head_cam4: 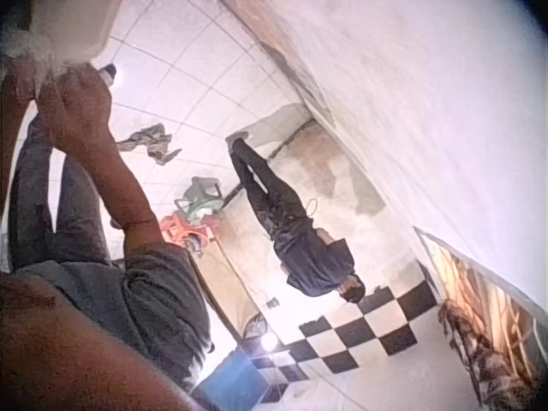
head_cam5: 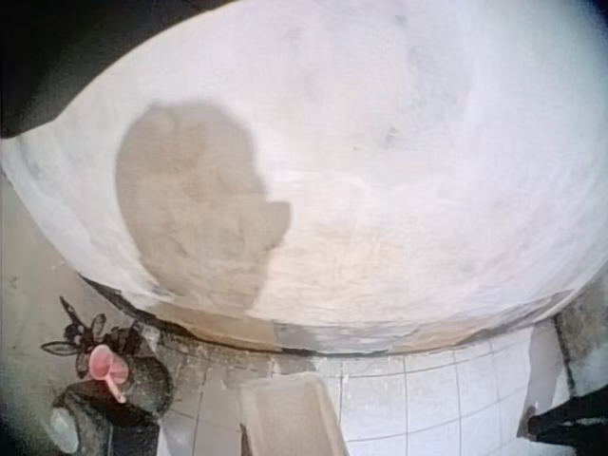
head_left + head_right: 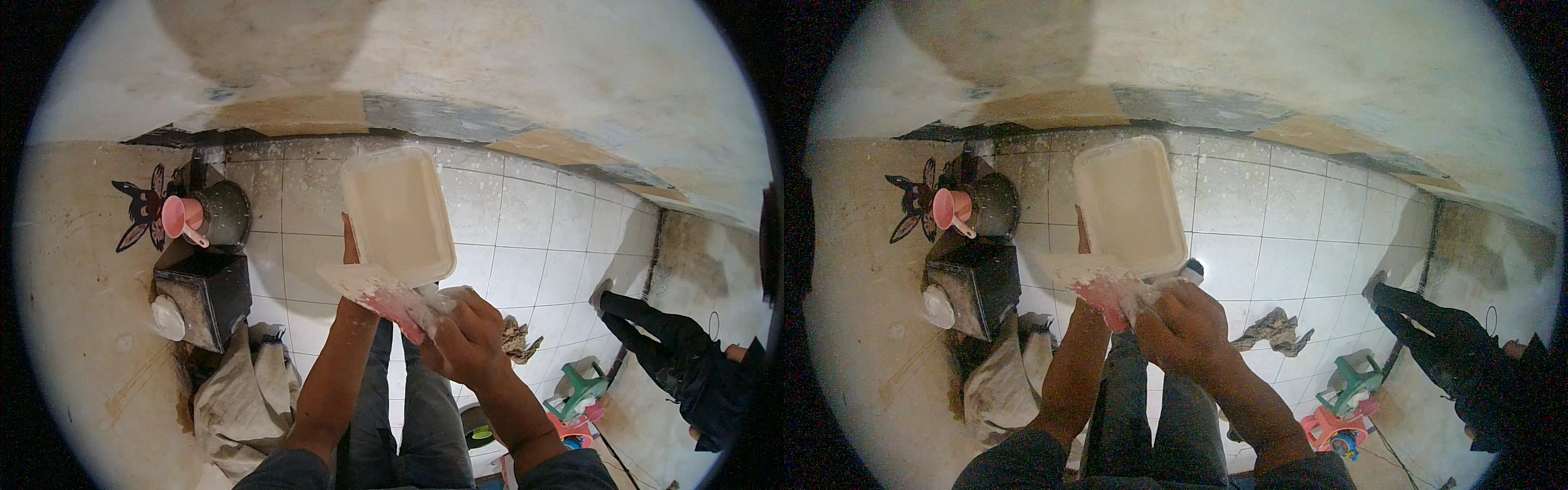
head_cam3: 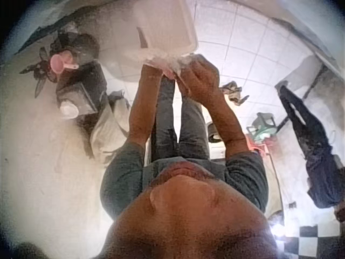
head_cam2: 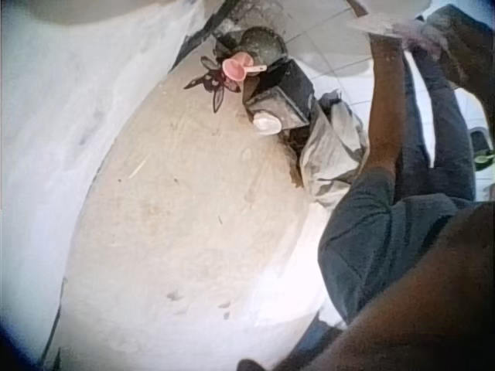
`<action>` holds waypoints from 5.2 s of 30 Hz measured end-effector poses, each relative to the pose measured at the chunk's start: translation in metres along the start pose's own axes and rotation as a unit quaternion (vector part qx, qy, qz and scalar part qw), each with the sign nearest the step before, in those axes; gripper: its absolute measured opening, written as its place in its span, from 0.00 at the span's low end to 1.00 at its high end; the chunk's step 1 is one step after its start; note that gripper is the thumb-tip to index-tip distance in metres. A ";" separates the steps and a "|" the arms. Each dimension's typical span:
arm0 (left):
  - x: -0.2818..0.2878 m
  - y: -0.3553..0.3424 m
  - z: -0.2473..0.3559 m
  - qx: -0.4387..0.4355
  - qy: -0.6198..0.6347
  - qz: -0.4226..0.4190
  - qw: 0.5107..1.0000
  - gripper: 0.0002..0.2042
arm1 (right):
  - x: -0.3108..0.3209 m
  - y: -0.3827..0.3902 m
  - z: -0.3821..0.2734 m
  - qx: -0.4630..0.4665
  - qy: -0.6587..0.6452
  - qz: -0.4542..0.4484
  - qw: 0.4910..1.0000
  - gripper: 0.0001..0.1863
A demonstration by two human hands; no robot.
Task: The person applies a white substance from a plastic container to a wall using a red hand scraper. They scoop the substance onto the blade and spread it over several areas of the wall surface.
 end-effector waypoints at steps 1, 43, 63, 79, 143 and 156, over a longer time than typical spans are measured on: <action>0.001 0.000 0.001 -0.001 0.002 0.001 1.000 0.38 | 0.001 0.001 -0.001 0.018 -0.011 0.022 1.000 0.11; -0.030 0.025 -0.026 -0.057 -0.005 -0.140 0.989 0.34 | -0.014 -0.031 0.024 -0.198 0.072 0.176 0.961 0.08; -0.010 0.026 -0.025 0.042 0.063 -0.104 0.992 0.32 | -0.003 -0.021 0.039 -0.429 0.039 0.061 0.900 0.11; -0.015 0.023 -0.029 0.020 0.053 -0.094 0.994 0.29 | -0.008 -0.032 0.035 -0.347 0.067 0.038 0.935 0.12; 0.007 0.000 -0.027 0.033 0.088 -0.109 0.990 0.30 | 0.010 -0.040 0.042 -0.201 0.222 0.097 0.949 0.11; 0.001 0.002 -0.027 0.039 0.039 -0.072 0.996 0.31 | 0.014 -0.041 0.037 -0.157 0.233 0.104 0.954 0.11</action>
Point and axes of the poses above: each hand's wrist, its own y-axis away from the middle knuckle, its own x-axis out of the back of the hand, z = x × y, the point moved 2 cm from there along -y, towards the middle knuckle, and after that the axes turned 12 degrees about z, right-handed, at the moved point
